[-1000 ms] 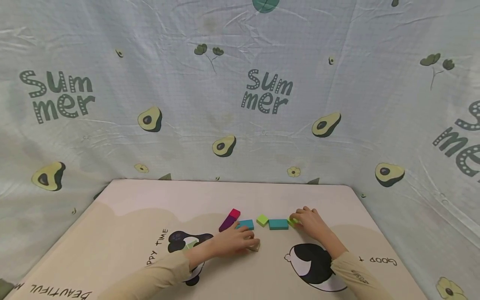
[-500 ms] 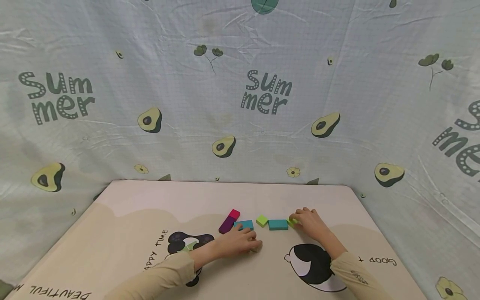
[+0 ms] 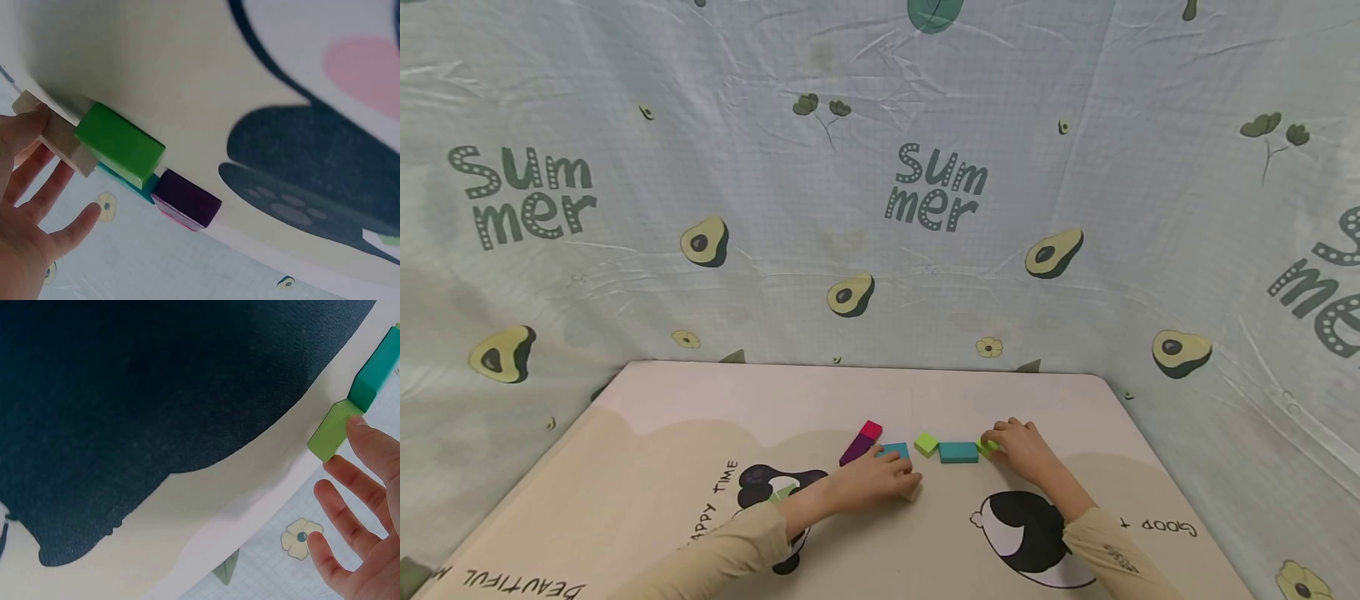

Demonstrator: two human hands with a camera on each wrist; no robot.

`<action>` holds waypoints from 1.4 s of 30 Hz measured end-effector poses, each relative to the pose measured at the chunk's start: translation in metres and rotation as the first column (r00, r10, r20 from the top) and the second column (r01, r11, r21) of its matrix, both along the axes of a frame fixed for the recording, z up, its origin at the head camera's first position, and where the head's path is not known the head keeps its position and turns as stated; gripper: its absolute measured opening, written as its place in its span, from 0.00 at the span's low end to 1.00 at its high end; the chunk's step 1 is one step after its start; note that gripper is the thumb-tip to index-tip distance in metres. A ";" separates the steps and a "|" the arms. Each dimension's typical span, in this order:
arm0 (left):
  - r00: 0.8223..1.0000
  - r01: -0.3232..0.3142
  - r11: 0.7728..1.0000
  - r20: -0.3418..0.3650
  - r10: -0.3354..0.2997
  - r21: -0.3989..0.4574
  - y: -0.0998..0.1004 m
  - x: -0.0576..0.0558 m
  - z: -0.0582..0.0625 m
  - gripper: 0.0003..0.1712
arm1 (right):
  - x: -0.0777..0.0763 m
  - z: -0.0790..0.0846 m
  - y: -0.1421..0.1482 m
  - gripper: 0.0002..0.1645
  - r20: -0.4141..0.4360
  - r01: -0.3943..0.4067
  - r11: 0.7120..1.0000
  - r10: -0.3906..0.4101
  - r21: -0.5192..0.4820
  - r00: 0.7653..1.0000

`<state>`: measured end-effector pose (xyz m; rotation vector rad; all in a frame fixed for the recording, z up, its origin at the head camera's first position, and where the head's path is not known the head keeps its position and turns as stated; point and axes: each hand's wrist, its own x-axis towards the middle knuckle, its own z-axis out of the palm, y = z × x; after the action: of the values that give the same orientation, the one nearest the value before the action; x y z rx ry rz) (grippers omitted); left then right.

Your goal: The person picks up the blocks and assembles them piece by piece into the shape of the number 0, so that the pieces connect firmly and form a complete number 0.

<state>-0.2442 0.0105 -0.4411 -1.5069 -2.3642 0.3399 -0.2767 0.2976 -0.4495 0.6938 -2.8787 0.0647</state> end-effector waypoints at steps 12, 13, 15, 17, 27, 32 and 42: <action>0.998 -0.025 0.999 -0.050 0.027 0.042 -0.011 -0.012 0.010 0.09 | 0.002 0.003 -0.001 0.10 -0.017 -0.017 1.000 0.017 0.001 1.000; 0.998 -0.025 0.999 -0.057 0.028 0.047 -0.011 -0.014 0.010 0.09 | 0.002 0.003 -0.001 0.10 -0.017 -0.016 1.000 0.016 0.001 1.000; 0.996 -0.025 0.998 -0.079 0.029 0.055 -0.012 -0.018 0.012 0.08 | 0.002 0.003 -0.001 0.10 -0.018 -0.014 1.000 0.014 0.000 1.000; 0.996 -0.025 0.998 -0.086 0.030 0.065 -0.013 -0.022 0.014 0.09 | 0.001 0.003 0.000 0.11 -0.019 -0.014 1.000 0.014 0.000 1.000; 0.997 -0.050 0.995 -0.054 0.055 0.083 -0.015 -0.041 0.020 0.20 | 0.000 0.000 0.000 0.10 -0.026 -0.019 1.000 0.019 0.002 0.999; 0.997 -0.055 0.993 -0.041 0.060 0.106 -0.012 -0.050 0.020 0.20 | -0.001 0.000 0.000 0.10 -0.026 -0.014 1.000 0.014 0.002 1.000; 0.992 -0.097 0.990 -0.067 0.104 0.106 -0.004 -0.064 0.014 0.17 | 0.000 0.000 -0.001 0.11 -0.030 -0.012 1.000 0.012 0.002 0.999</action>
<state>-0.3086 0.0063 -0.4274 -1.3109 -2.3673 0.2868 -0.2768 0.2965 -0.4495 0.7057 -2.8468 0.0535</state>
